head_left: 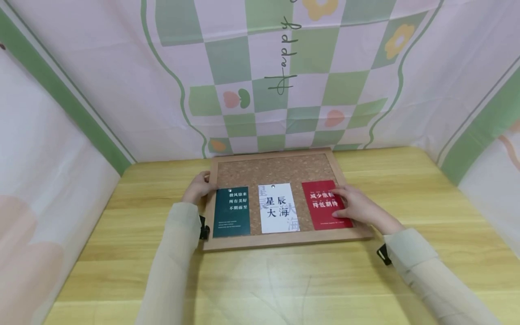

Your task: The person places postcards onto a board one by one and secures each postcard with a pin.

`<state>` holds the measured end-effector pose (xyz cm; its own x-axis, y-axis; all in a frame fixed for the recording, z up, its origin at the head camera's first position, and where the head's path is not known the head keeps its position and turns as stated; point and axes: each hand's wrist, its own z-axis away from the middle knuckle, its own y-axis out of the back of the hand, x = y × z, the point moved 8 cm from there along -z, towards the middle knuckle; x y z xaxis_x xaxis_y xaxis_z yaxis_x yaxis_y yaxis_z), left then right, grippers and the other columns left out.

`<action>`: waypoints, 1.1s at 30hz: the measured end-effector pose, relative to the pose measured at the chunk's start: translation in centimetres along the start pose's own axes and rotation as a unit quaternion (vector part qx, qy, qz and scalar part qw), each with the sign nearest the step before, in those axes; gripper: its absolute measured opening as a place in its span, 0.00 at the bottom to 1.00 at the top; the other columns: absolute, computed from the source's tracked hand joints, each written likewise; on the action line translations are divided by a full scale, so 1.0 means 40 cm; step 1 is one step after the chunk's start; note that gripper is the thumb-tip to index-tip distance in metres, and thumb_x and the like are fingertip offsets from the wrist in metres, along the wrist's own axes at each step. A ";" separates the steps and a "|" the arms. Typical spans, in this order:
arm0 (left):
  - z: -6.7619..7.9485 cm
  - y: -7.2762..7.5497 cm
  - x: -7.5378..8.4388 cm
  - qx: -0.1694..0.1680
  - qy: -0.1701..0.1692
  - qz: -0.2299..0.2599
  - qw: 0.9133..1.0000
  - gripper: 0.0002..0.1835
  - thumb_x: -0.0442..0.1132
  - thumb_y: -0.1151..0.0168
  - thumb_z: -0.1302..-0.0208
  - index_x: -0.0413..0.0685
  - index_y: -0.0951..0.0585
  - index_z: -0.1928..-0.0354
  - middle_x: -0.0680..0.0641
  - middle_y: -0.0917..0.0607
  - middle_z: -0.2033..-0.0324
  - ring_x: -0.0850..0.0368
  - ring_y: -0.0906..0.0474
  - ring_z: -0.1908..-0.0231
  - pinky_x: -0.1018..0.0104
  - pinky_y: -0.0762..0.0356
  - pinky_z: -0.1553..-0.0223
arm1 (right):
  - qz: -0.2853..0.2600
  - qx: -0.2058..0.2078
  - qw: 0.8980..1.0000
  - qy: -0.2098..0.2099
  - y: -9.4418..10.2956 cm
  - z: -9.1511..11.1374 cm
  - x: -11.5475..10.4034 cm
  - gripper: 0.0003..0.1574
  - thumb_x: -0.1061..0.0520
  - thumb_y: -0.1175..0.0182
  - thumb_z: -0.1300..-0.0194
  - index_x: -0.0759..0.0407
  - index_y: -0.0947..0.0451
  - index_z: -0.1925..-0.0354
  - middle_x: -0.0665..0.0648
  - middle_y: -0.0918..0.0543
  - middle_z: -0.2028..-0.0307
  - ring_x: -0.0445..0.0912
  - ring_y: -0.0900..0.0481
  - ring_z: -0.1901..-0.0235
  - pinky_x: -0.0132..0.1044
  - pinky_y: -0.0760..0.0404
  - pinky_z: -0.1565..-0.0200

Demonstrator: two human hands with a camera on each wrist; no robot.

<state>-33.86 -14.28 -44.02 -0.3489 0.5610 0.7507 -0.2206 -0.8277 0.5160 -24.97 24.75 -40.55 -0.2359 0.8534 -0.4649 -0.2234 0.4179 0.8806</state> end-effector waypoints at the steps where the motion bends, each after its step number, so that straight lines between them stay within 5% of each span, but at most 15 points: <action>1: -0.001 -0.001 -0.002 0.000 0.001 -0.004 1.000 0.38 0.37 0.45 0.34 0.44 0.50 0.26 0.35 0.37 0.31 0.40 0.36 0.34 0.47 0.36 0.33 | 0.001 -0.001 1.000 0.003 -0.001 0.001 0.000 0.43 0.57 0.30 0.47 0.76 0.35 0.39 0.81 0.39 0.36 0.75 0.40 0.39 0.70 0.41 0.39; 25: -0.004 -0.005 0.001 0.006 -0.004 -0.002 1.000 0.38 0.37 0.45 0.34 0.43 0.50 0.26 0.36 0.37 0.31 0.40 0.37 0.33 0.47 0.37 0.32 | 0.022 -0.021 0.999 -0.010 -0.023 0.016 0.008 0.52 0.42 0.34 0.44 0.72 0.40 0.34 0.77 0.42 0.33 0.73 0.46 0.36 0.70 0.43 0.38; 33: 0.010 0.005 0.020 0.018 -0.017 -0.041 0.999 0.36 0.35 0.44 0.34 0.39 0.46 0.28 0.34 0.36 0.32 0.39 0.35 0.34 0.48 0.36 0.32 | 0.042 -0.020 0.999 -0.007 -0.031 0.013 0.003 0.55 0.42 0.31 0.46 0.72 0.41 0.33 0.75 0.41 0.33 0.72 0.44 0.37 0.69 0.40 0.39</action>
<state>-33.82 -13.99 -43.15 -0.3006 0.6269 0.7188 -0.2132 -0.7787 0.5900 -24.24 24.48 -41.67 -0.2418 0.8894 -0.3880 -0.2409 0.3324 0.9119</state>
